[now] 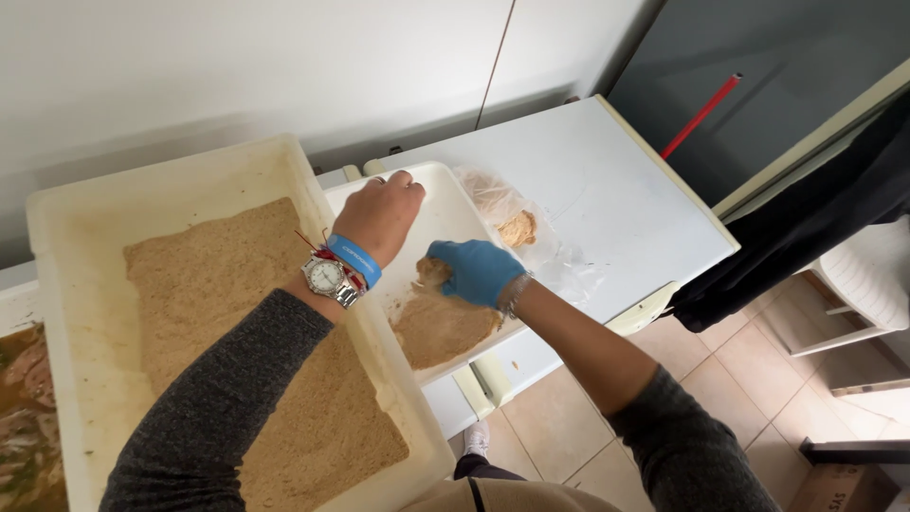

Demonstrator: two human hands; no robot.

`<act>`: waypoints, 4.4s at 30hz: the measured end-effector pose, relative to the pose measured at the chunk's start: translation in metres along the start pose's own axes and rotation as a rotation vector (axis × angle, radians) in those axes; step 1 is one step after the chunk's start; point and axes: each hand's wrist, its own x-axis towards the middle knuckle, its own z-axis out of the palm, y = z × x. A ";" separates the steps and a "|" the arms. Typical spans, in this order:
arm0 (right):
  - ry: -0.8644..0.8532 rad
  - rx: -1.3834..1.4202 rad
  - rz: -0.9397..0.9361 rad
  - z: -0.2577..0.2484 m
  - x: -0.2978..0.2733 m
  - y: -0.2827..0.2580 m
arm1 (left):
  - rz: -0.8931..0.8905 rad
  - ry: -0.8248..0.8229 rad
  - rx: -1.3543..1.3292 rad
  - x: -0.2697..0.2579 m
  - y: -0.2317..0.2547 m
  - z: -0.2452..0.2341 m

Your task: Breading chicken fillets by dipping them in breadcrumbs and placing them in a plastic bag.

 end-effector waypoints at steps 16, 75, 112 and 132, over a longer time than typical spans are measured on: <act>0.250 0.335 0.187 -0.055 -0.075 0.125 | 0.166 -0.102 -0.265 0.076 0.053 0.142; 0.200 -0.383 0.511 0.227 0.278 0.330 | 0.169 -0.345 -0.174 0.186 0.061 0.224; -0.096 0.081 0.257 0.151 0.023 0.099 | -0.029 -0.201 -0.316 0.027 0.009 0.021; 0.396 0.060 0.139 0.009 -0.032 0.068 | 0.066 -0.134 -0.028 0.064 0.006 0.076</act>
